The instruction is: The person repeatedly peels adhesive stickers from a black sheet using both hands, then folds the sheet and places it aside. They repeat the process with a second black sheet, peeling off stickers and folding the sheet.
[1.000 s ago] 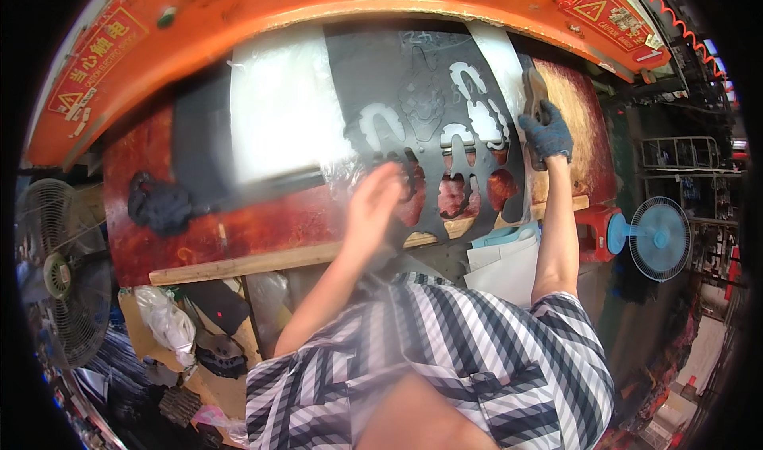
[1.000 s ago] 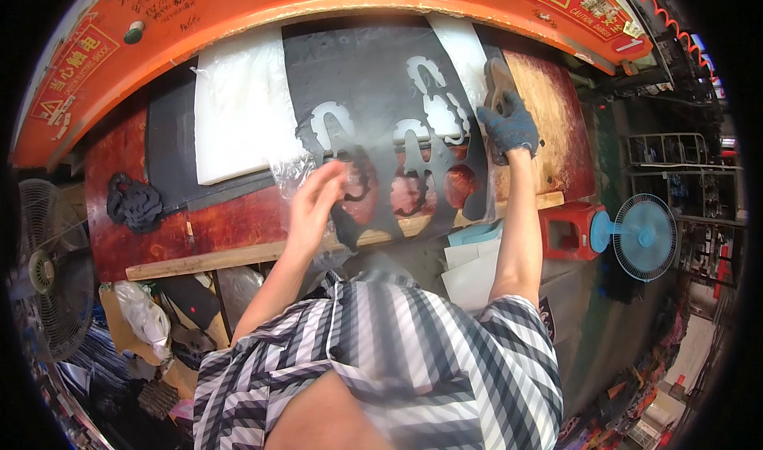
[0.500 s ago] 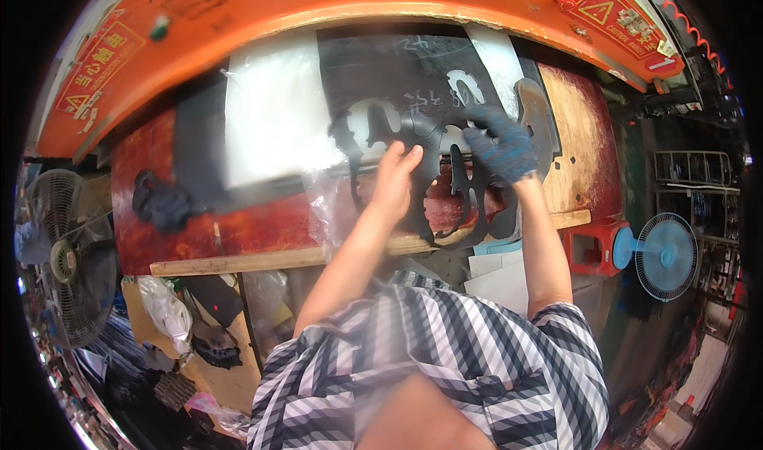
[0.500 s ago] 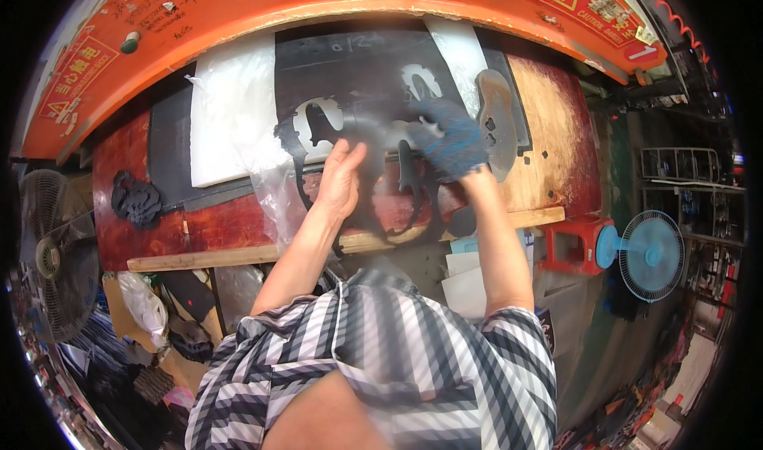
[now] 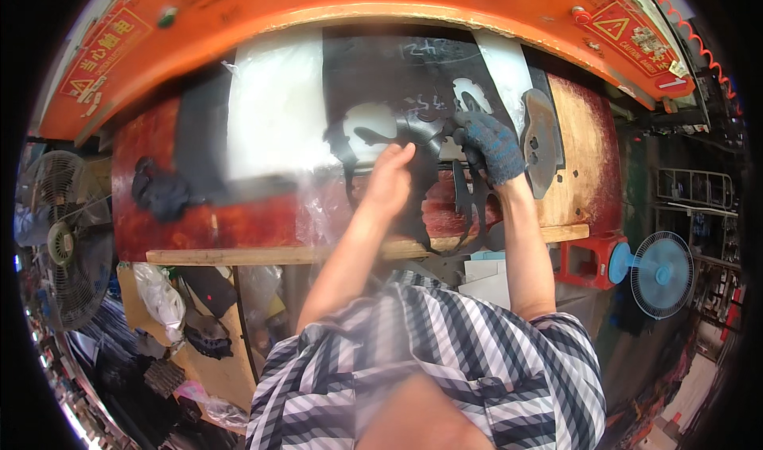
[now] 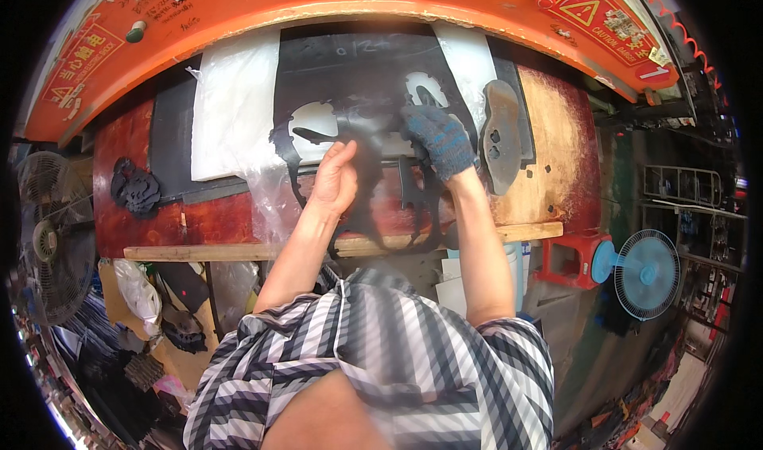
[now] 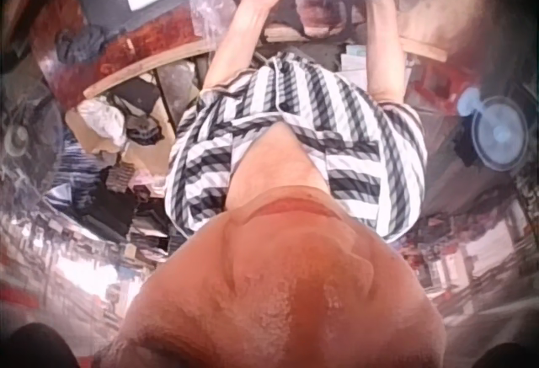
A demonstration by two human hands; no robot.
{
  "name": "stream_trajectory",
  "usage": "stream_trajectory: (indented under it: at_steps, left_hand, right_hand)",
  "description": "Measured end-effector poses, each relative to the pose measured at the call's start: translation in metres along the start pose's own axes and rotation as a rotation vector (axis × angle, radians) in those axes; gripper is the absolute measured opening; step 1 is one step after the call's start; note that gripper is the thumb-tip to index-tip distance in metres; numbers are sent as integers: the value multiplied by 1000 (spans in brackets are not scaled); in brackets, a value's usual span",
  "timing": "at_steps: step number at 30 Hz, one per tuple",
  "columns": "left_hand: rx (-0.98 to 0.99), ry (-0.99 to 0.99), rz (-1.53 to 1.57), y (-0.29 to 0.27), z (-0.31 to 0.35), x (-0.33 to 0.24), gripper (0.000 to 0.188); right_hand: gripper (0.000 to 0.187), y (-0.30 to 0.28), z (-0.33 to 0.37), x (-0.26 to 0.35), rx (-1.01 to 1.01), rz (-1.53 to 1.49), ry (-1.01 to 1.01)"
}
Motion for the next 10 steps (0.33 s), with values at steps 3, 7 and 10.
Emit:
stream_trajectory:
  at_steps: [3, 7, 10]
  left_hand:
    - [19, 17, -76, 11, 3, -5, 22]
    - [38, 7, -138, 21, 1, -24, 39]
    - [-173, -14, -115, 15, 8, -32, 48]
  right_hand:
    - [26, 25, -12, 1, 182, 23, 178]
    - [31, 45, -52, 12, 263, 315, 184]
    - [59, 52, -68, 39, 333, 1175, -32]
Point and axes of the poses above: each hand's wrist, its own z-axis away from the middle knuckle, its own y-axis out of the palm, x = y × z, the point moved 6 cm from there along -z, towards the middle knuckle, and after that the axes turned 7 degrees about x, right-handed, at the moved point
